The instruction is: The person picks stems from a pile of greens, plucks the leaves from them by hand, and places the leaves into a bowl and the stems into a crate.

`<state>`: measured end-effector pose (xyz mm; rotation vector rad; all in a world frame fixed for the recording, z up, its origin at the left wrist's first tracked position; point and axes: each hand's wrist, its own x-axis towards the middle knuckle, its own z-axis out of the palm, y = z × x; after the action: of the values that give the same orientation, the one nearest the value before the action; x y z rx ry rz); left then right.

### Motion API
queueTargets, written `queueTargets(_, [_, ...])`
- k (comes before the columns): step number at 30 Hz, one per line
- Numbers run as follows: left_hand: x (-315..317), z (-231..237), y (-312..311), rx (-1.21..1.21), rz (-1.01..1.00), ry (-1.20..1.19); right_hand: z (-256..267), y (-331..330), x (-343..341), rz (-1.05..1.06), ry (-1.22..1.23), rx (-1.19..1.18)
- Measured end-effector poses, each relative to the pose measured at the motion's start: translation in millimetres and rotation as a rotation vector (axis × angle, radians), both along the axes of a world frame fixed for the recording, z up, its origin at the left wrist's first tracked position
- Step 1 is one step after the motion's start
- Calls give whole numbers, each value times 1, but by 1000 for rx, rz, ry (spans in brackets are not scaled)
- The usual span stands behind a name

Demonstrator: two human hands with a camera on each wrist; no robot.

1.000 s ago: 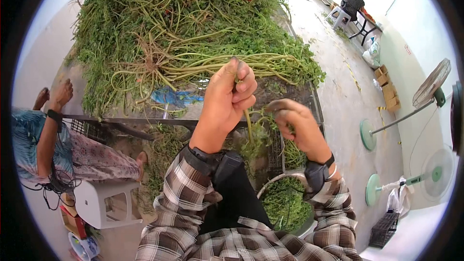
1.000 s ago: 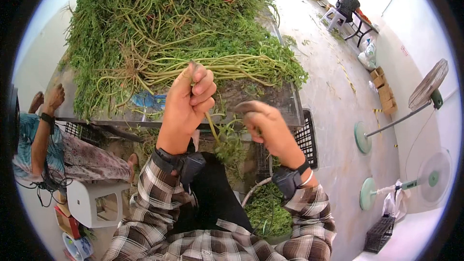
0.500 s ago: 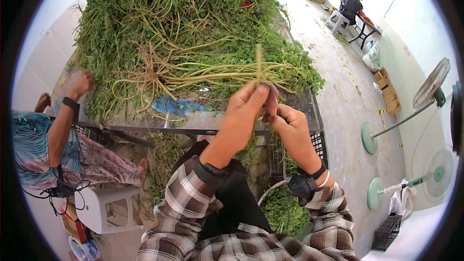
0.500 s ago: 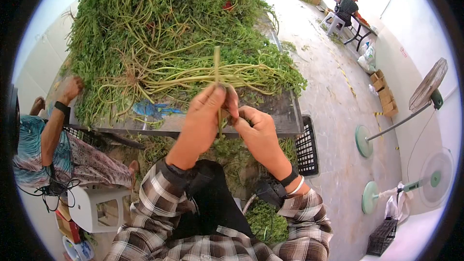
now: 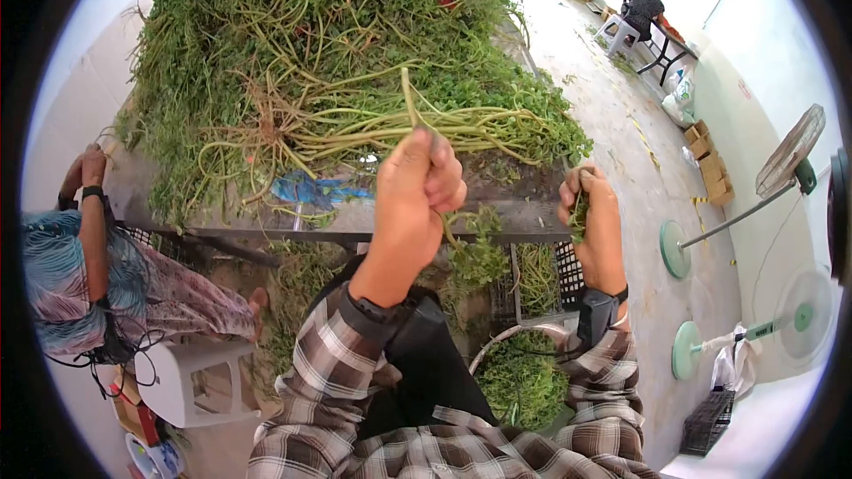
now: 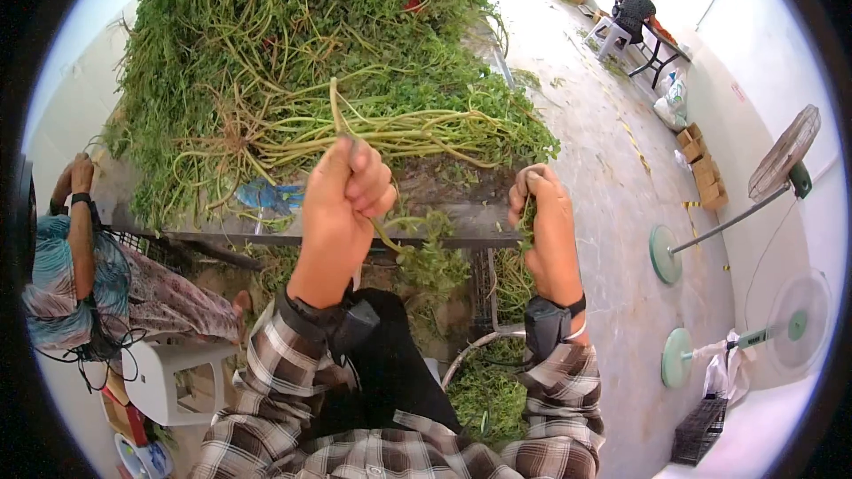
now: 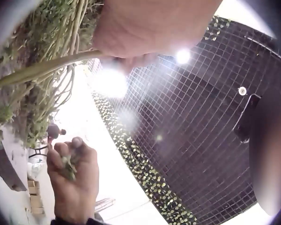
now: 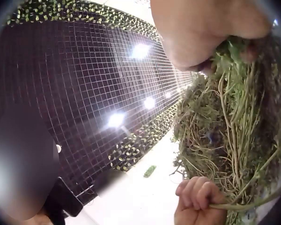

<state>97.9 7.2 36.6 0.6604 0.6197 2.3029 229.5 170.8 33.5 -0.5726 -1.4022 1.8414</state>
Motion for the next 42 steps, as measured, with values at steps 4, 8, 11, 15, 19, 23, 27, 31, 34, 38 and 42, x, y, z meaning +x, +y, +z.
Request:
queueTargets(4, [-7,1,1,15,-41,-31,-4,-7,11,254,-272,200])
queueTargets(8, [-4,3,1,33,-106,-18,-12,-48,-10,329,-311,735])
queueTargets(11, [-5,4,-1,57,-166,-28,-26,-45,-17,365,-260,955])
queueTargets(15, [-8,-2,3,67,-78,58,-24,-38,-18,357,-293,1040])
queueTargets(19, [2,-2,6,-426,69,454,-10,-35,-15,214,-310,1127])
queueTargets(23, [17,-16,17,-606,48,563,-5,-29,-11,154,-371,1194])
queueTargets(27, [15,-19,20,-646,154,625,-3,-30,-8,124,-317,1201])
queueTargets(31, [20,-19,23,-608,225,607,4,-31,-2,103,-306,1163])
queueTargets(34, [23,-17,24,-579,266,607,11,-32,-1,189,-381,929])
queueTargets(38, [23,-17,24,-574,246,588,16,-36,-1,221,-321,802])
queueTargets(42, [23,-15,23,-575,240,620,9,-35,-5,263,-249,997])
